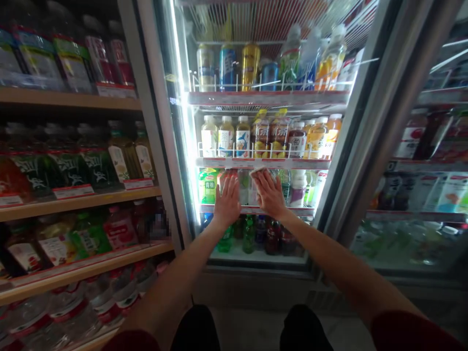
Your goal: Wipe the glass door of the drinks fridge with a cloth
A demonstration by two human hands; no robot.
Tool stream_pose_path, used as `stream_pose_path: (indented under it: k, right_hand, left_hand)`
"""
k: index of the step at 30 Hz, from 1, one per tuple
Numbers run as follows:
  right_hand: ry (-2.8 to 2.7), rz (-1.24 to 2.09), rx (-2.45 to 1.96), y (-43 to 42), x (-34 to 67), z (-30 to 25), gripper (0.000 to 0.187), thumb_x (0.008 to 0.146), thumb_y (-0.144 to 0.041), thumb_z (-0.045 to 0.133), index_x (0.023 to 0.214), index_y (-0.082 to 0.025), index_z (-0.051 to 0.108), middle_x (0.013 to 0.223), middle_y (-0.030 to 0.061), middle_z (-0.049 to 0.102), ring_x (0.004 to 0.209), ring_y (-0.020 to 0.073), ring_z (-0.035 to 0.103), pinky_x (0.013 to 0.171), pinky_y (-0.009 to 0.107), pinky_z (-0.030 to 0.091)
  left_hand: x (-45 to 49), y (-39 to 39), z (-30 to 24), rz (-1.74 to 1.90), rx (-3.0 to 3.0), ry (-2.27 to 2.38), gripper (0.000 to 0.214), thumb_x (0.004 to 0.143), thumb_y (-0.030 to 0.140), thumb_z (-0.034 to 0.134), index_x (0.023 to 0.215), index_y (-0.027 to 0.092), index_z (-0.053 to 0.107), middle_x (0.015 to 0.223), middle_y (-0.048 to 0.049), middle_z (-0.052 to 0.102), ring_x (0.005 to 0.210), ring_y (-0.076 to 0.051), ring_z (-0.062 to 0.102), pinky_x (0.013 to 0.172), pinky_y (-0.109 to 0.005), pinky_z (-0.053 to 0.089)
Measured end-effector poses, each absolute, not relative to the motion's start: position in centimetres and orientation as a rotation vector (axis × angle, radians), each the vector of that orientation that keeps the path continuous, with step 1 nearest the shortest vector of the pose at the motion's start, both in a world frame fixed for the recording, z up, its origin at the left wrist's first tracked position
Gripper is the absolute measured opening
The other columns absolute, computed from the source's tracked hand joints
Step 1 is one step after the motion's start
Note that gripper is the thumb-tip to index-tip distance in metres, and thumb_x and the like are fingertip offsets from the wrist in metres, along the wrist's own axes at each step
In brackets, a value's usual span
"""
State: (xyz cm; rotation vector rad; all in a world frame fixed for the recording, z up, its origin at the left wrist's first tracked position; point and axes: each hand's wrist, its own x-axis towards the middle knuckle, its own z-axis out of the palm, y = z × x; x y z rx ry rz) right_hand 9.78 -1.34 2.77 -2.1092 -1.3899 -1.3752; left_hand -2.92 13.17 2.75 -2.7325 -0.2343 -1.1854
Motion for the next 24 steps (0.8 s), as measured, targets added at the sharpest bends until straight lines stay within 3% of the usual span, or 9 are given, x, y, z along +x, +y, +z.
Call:
stream_pose_path:
  k: [8,16,20,24]
  right_hand:
    - [-1.709,-1.305,-2.067,0.6,8.5,3.2,0.062,0.083,-0.02,0.046,0.144,-0.014,0.038,0.148,0.0085,0.039,0.142,0.0249,0.025,0.117,0.048,-0.003]
    - [-1.704,-1.209,-2.001,6.4,6.6,6.0,0.069,0.082,-0.019,0.047,0.148,-0.013,0.028,0.152,0.0091,0.031,0.145,0.0254,0.015,0.117,0.051,-0.002]
    - [-1.955,-1.168,-1.921,8.8,4.9,6.2,0.066,0.083,-0.017,0.045,0.147,-0.014,0.03,0.152,0.0082,0.032,0.144,0.023,0.018,0.118,0.047,0.0]
    - [-1.836,-1.216,-1.954,11.8,4.0,8.5,0.064,0.084,-0.015,0.042,0.147,-0.014,0.031,0.153,0.0078,0.031,0.144,0.0245,0.019,0.117,0.05,-0.001]
  left_hand:
    - [-3.9,14.7,3.8,-1.146,-2.733,-0.325,0.068,0.083,0.026,0.049,0.145,0.01,0.027,0.154,-0.0164,0.023,0.145,-0.028,0.015,0.116,-0.055,0.014]
    - [-7.1,18.4,4.4,-1.13,-2.715,-0.545,0.068,0.082,0.023,0.05,0.145,0.008,0.029,0.154,-0.018,0.023,0.144,-0.03,0.017,0.115,-0.057,0.017]
    - [-8.7,20.3,4.2,-1.115,-2.709,-0.613,0.068,0.081,0.022,0.052,0.144,0.008,0.03,0.154,-0.0188,0.023,0.144,-0.031,0.018,0.114,-0.058,0.017]
    - [-9.7,22.2,4.8,-1.155,-2.664,-0.665,0.067,0.081,0.021,0.052,0.143,0.006,0.031,0.152,-0.0212,0.025,0.143,-0.031,0.021,0.113,-0.058,0.021]
